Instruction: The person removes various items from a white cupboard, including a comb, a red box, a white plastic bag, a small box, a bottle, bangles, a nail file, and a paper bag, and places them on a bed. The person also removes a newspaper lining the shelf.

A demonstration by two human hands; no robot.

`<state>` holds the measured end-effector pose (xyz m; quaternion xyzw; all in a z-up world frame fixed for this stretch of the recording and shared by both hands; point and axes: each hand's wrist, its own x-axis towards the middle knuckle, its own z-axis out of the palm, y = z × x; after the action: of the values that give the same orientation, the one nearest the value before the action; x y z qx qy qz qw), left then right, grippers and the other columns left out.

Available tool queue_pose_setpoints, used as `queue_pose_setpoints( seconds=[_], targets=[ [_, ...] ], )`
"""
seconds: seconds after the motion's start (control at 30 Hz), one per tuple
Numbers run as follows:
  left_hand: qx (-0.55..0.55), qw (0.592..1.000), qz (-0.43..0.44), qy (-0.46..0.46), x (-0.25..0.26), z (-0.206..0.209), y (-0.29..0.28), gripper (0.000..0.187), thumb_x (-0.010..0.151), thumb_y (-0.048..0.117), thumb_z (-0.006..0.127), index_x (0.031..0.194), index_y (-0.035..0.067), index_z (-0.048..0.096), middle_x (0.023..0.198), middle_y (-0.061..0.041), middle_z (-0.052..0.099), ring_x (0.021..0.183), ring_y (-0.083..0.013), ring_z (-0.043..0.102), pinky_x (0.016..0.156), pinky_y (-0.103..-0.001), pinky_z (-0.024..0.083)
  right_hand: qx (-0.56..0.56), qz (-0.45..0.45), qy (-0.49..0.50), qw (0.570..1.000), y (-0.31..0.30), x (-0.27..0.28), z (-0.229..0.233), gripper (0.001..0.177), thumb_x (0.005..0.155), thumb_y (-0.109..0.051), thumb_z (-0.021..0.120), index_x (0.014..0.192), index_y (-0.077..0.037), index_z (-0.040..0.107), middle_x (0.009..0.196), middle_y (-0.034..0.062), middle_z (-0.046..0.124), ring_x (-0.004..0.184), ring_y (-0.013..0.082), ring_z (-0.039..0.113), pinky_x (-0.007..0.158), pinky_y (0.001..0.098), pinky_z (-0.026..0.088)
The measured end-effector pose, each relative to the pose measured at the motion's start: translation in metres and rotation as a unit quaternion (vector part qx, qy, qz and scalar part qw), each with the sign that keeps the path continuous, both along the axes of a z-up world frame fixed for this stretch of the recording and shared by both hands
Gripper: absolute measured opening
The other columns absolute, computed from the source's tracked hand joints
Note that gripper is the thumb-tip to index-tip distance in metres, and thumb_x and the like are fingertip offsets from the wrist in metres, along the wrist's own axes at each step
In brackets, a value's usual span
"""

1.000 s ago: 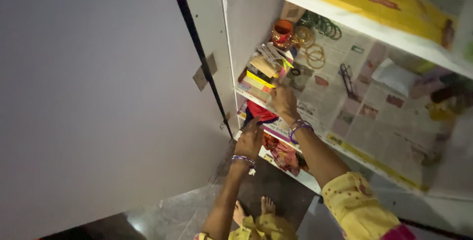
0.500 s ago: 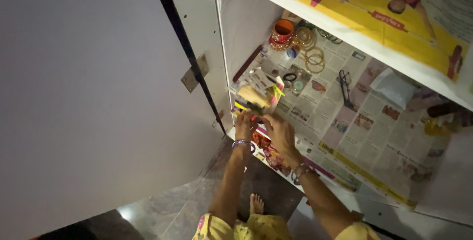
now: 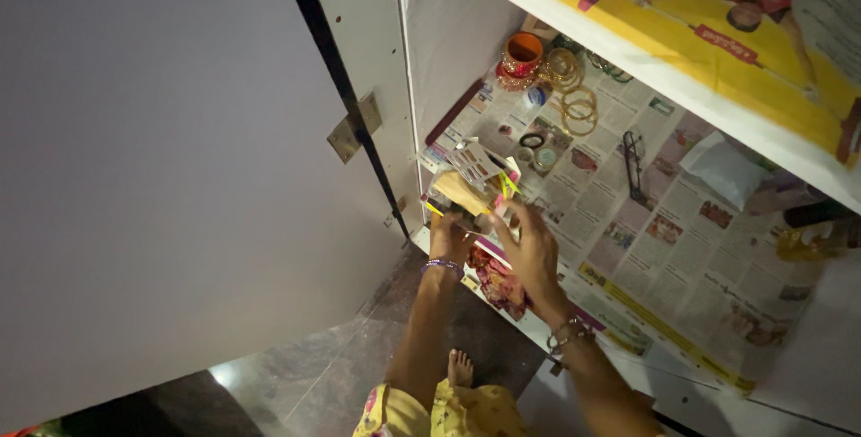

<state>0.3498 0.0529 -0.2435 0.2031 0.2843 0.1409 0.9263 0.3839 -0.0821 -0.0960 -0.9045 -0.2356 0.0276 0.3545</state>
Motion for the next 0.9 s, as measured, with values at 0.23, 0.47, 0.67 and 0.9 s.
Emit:
queue_pose_setpoints(
  seconds=[0.23,0.47,0.67,0.9],
  targets=[
    [0.024,1.000,-0.014,-0.002,-0.019,0.014,-0.007,0.052,0.086,0.015,0.054,0.137,0.023,0.050,0.117,-0.006,0.063,0.102,-0.0234,0.067,0.087,-0.047,0.059,0.003,0.180,-0.130,0.975,0.040,0.033,0.033,0.106,0.071,-0.028,0.088,0.156,-0.007,0.028,0.156,0.0253,0.035,0.140,0.0412,0.039,0.112,0.0495,0.040],
    [0.030,0.999,-0.018,0.029,-0.046,0.025,-0.002,0.057,0.080,0.013,0.055,0.135,0.027,0.047,0.111,-0.004,0.066,0.098,-0.0213,0.068,0.083,-0.045,0.060,-0.036,0.195,-0.101,0.975,0.047,0.032,0.028,0.086,0.079,-0.016,0.077,0.156,-0.012,0.039,0.143,0.0165,0.058,0.123,0.0310,0.062,0.100,0.0437,0.052],
    [0.095,0.995,0.000,-0.009,-0.072,0.032,0.008,0.053,0.085,0.018,0.057,0.137,0.013,0.049,0.104,-0.012,0.061,0.085,-0.0271,0.064,0.074,-0.045,0.058,-0.022,0.137,0.145,0.980,0.032,0.054,0.036,0.023,0.103,-0.017,0.063,0.119,-0.001,0.065,0.089,0.0125,0.069,0.070,0.0183,0.064,0.058,0.0387,0.054],
    [0.128,0.992,-0.006,-0.005,-0.112,0.074,0.014,0.060,0.086,0.018,0.055,0.145,0.019,0.043,0.119,-0.007,0.060,0.099,-0.0200,0.064,0.083,-0.043,0.059,0.100,0.166,0.050,0.980,0.025,0.039,0.051,0.021,0.095,-0.012,0.067,0.109,0.003,0.066,0.075,0.0101,0.061,0.068,0.0125,0.052,0.058,0.0329,0.047]
  ],
)
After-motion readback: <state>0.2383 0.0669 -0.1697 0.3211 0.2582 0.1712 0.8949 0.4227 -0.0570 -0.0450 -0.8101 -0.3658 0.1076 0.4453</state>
